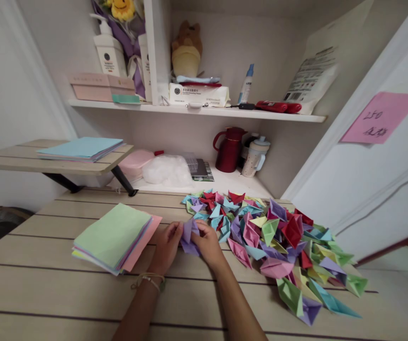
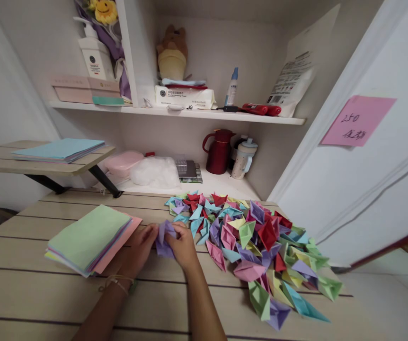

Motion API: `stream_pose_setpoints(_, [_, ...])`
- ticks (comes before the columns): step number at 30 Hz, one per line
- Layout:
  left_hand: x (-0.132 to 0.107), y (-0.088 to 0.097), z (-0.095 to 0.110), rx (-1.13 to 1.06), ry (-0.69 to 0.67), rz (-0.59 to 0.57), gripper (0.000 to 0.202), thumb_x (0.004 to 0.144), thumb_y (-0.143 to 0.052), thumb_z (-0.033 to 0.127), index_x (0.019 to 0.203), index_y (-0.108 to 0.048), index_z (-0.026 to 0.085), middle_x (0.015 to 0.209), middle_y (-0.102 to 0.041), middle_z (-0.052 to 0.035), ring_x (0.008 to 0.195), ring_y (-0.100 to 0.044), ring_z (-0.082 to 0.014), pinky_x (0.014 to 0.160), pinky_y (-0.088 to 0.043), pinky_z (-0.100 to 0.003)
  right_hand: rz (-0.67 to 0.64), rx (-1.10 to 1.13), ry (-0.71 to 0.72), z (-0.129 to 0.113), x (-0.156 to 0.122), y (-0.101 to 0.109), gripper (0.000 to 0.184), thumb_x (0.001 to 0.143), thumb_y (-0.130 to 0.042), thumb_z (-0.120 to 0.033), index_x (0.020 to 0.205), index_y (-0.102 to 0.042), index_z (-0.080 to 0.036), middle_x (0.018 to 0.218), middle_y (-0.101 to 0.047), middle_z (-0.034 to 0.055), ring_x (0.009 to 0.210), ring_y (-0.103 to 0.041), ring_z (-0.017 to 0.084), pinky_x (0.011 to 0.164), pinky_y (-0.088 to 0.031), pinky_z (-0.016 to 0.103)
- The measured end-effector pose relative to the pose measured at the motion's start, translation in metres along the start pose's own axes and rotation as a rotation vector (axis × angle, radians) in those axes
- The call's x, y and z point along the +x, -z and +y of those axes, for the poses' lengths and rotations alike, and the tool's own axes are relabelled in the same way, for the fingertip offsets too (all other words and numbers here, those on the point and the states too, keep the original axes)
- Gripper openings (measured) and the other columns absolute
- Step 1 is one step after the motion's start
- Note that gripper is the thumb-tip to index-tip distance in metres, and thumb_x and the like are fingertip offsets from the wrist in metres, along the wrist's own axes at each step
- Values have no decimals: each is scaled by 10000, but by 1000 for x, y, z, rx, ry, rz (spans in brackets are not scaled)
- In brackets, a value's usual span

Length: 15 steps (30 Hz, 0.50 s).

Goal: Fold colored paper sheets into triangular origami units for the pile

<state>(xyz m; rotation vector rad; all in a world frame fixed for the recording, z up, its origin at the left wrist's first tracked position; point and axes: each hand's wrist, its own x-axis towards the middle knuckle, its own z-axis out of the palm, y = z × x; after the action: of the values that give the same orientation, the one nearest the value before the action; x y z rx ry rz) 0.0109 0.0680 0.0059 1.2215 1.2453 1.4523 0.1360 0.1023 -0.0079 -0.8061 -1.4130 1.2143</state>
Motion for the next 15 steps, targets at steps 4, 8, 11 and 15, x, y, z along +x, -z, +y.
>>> stream_pose_setpoints(4, [-1,-2,2,-49,-12,7,204,711,-592,367,811,-596,189,774,-630,-30,764,-575,-193,671,-453,-275,52,54,3,-1,-1,1,198,597,-529,-130,622,-703,-222,807,-634,35,789,-544,193,753,-415,297])
stream_pose_setpoints(8, [-2,-2,0,-110,62,-32,356,668,-648,298,981,-516,190,786,-647,-28,739,-610,-180,642,-468,-273,107,150,-130,4,-2,2,234,582,-517,-145,699,-710,-206,688,-653,24,583,-544,163,554,-424,266])
stream_pose_setpoints(11, [1,-1,-4,-133,66,28,373,642,-669,268,958,-491,184,735,-642,-10,682,-612,-159,609,-463,-252,112,169,-175,6,-2,3,273,582,-513,-143,770,-707,-181,575,-619,1,485,-499,126,468,-378,224])
stream_pose_setpoints(15, [4,3,-6,-99,51,163,246,618,-676,303,770,-552,153,644,-619,0,609,-577,-141,545,-426,-216,-10,183,-189,0,-2,1,299,572,-540,-120,821,-697,-173,560,-593,-22,465,-470,90,453,-359,190])
